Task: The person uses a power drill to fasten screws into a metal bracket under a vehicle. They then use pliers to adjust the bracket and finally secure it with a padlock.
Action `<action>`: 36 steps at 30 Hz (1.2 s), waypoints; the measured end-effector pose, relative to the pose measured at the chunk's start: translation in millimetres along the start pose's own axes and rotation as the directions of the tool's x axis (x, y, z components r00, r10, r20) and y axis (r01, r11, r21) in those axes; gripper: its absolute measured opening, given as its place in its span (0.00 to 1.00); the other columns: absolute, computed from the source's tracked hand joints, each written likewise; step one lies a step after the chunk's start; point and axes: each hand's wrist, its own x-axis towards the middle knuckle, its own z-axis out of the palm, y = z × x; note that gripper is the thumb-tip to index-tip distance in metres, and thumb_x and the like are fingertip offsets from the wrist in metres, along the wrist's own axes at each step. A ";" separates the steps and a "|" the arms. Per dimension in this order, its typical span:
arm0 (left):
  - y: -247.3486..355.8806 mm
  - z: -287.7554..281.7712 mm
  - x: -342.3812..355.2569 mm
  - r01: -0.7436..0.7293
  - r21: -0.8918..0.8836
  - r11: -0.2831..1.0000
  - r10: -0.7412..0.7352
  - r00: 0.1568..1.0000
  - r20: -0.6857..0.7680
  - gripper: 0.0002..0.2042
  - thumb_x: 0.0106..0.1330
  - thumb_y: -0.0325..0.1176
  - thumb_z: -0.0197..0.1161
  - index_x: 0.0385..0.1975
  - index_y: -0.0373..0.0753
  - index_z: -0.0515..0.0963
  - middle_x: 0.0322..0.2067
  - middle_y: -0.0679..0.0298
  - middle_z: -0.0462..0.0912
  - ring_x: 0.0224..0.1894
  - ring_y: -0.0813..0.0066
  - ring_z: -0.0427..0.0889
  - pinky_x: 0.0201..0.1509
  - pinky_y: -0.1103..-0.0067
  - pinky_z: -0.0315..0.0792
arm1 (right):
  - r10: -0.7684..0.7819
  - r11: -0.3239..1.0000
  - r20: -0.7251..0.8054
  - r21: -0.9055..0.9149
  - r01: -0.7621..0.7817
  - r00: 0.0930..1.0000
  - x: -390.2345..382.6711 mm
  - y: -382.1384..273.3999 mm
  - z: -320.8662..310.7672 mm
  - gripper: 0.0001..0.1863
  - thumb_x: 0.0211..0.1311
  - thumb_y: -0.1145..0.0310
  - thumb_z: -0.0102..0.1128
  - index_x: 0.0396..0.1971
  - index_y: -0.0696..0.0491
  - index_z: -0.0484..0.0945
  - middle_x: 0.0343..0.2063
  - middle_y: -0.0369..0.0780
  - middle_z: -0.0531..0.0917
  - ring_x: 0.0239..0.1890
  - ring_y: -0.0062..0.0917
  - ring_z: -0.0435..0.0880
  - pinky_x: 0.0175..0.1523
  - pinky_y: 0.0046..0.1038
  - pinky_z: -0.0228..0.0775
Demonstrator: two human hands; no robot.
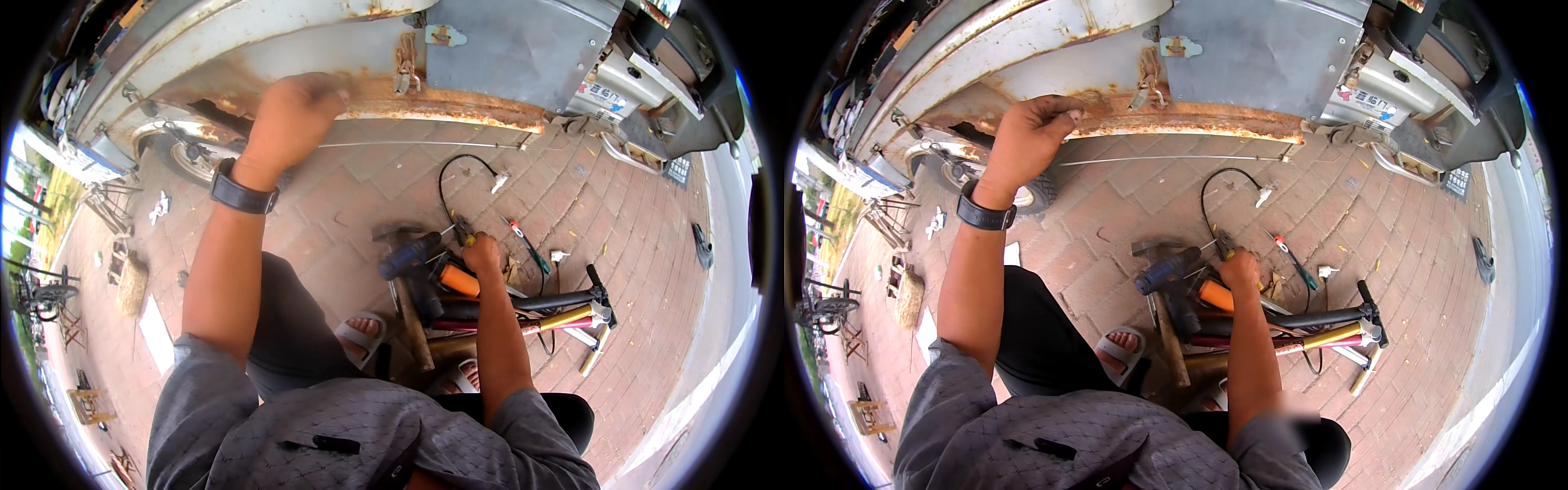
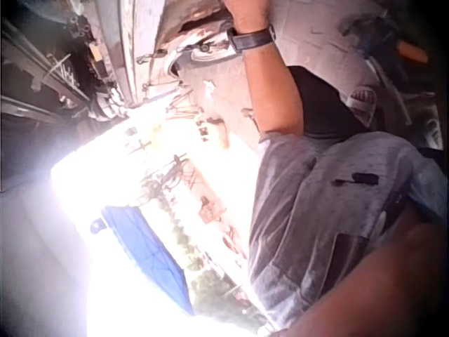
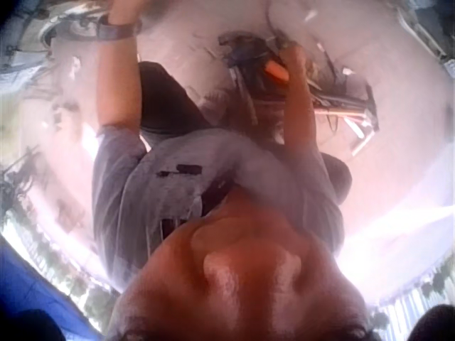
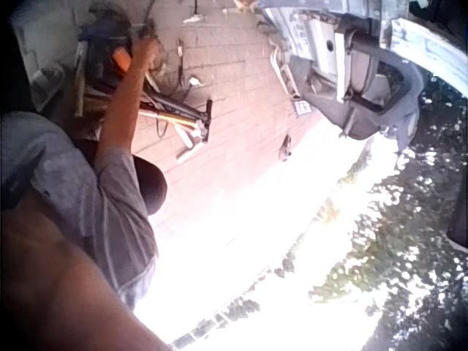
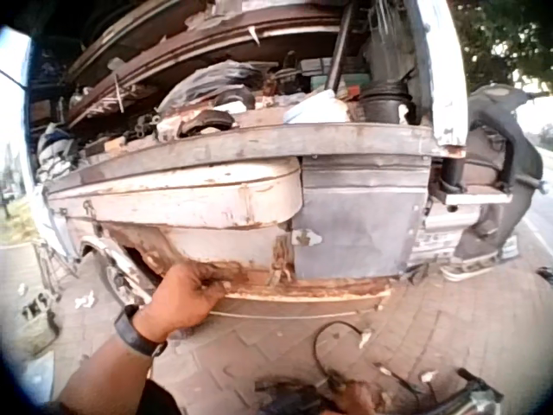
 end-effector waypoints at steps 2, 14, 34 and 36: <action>11.7 -4.8 -5.0 -0.012 0.117 0.993 0.011 1.000 0.008 0.13 0.67 0.32 0.64 0.44 0.28 0.83 0.29 0.65 0.85 0.32 0.83 0.77 0.38 0.82 0.72 | -0.015 1.000 0.023 0.004 0.015 1.000 0.0 -2.1 0.9 0.24 0.53 0.59 0.67 0.46 0.59 0.80 0.46 0.56 0.83 0.52 0.50 0.81 0.57 0.44 0.73; 54.7 -76.2 -57.6 -0.007 0.227 0.974 0.048 0.983 -0.177 0.13 0.67 0.36 0.63 0.37 0.30 0.83 0.21 0.58 0.83 0.24 0.74 0.80 0.33 0.76 0.74 | -0.134 0.971 -0.043 0.194 0.140 0.990 26.6 -13.9 8.2 0.27 0.51 0.56 0.69 0.45 0.62 0.82 0.43 0.57 0.84 0.51 0.51 0.82 0.56 0.45 0.73; -158.7 -312.2 -79.2 0.497 0.450 0.742 -0.191 0.800 -0.569 0.15 0.64 0.40 0.64 0.33 0.33 0.86 0.28 0.58 0.88 0.30 0.70 0.85 0.40 0.74 0.76 | -0.485 0.254 -0.581 0.621 0.741 0.654 -84.4 -180.0 -225.5 0.14 0.66 0.72 0.61 0.47 0.63 0.77 0.41 0.42 0.82 0.41 0.26 0.81 0.50 0.27 0.74; -173.3 -336.4 -73.0 0.521 0.454 0.723 -0.184 0.778 -0.601 0.14 0.63 0.41 0.64 0.31 0.35 0.87 0.27 0.58 0.88 0.30 0.68 0.85 0.40 0.73 0.76 | -0.551 0.281 -0.566 0.567 0.774 0.614 -98.7 -198.9 -228.3 0.12 0.66 0.73 0.60 0.46 0.63 0.77 0.41 0.43 0.82 0.39 0.26 0.80 0.47 0.26 0.73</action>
